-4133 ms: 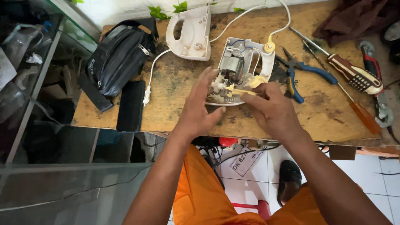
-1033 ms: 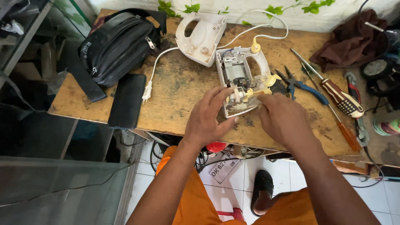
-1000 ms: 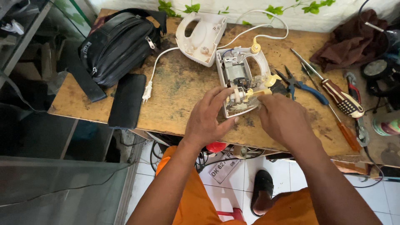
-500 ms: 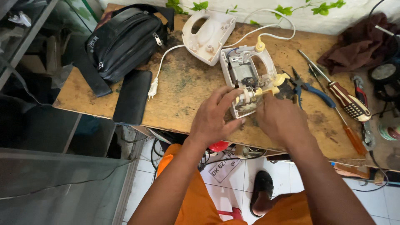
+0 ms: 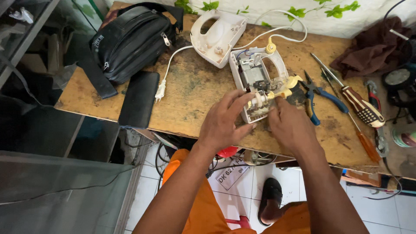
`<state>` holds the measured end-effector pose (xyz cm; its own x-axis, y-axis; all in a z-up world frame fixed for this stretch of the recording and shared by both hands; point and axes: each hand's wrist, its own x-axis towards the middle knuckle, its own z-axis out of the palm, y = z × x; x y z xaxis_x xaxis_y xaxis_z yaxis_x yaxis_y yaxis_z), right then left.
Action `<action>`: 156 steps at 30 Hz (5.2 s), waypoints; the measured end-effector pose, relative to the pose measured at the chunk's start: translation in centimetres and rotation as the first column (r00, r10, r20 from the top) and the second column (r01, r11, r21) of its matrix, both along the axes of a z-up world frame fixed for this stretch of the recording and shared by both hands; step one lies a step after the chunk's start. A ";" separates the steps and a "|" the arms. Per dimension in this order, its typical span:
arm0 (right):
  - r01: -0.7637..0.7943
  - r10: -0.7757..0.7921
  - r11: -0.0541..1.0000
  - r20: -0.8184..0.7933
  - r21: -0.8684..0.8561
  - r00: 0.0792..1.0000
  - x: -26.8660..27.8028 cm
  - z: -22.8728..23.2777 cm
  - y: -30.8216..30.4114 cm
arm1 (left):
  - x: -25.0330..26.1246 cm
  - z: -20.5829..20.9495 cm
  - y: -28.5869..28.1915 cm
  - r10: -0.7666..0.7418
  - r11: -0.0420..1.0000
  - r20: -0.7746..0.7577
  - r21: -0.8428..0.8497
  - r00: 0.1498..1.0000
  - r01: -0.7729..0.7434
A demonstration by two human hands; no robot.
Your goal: The person disassembles a white electric hand mixer by removing the top casing. They then manipulate the internal gears and spring mechanism with their hands, testing the movement of the components on a wooden workbench.
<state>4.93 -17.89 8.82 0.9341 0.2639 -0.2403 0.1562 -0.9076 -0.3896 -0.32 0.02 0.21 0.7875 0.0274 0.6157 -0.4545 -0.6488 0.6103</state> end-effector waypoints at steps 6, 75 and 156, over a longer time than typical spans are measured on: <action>0.140 -0.086 0.939 -0.179 0.314 0.980 -0.1 -0.4 0.8 | -0.1 0.1 0.0 -0.002 1.000 0.002 0.000 1.000 0.002; 0.060 -0.300 0.877 0.447 0.476 0.842 0.4 -4.9 -4.0 | 0.5 0.1 -0.1 -0.044 0.996 0.010 -0.074 0.999 0.045; 0.142 -0.516 0.695 0.351 0.705 0.781 2.1 -9.0 -2.4 | 0.5 1.1 -0.7 -0.061 0.980 -0.022 -0.189 0.998 0.056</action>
<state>7.02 -20.29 -0.20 0.9134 -0.1782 0.3660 0.2299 -0.5160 -0.8251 0.20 -0.66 1.34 0.8080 0.0945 0.5815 -0.4692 -0.4937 0.7322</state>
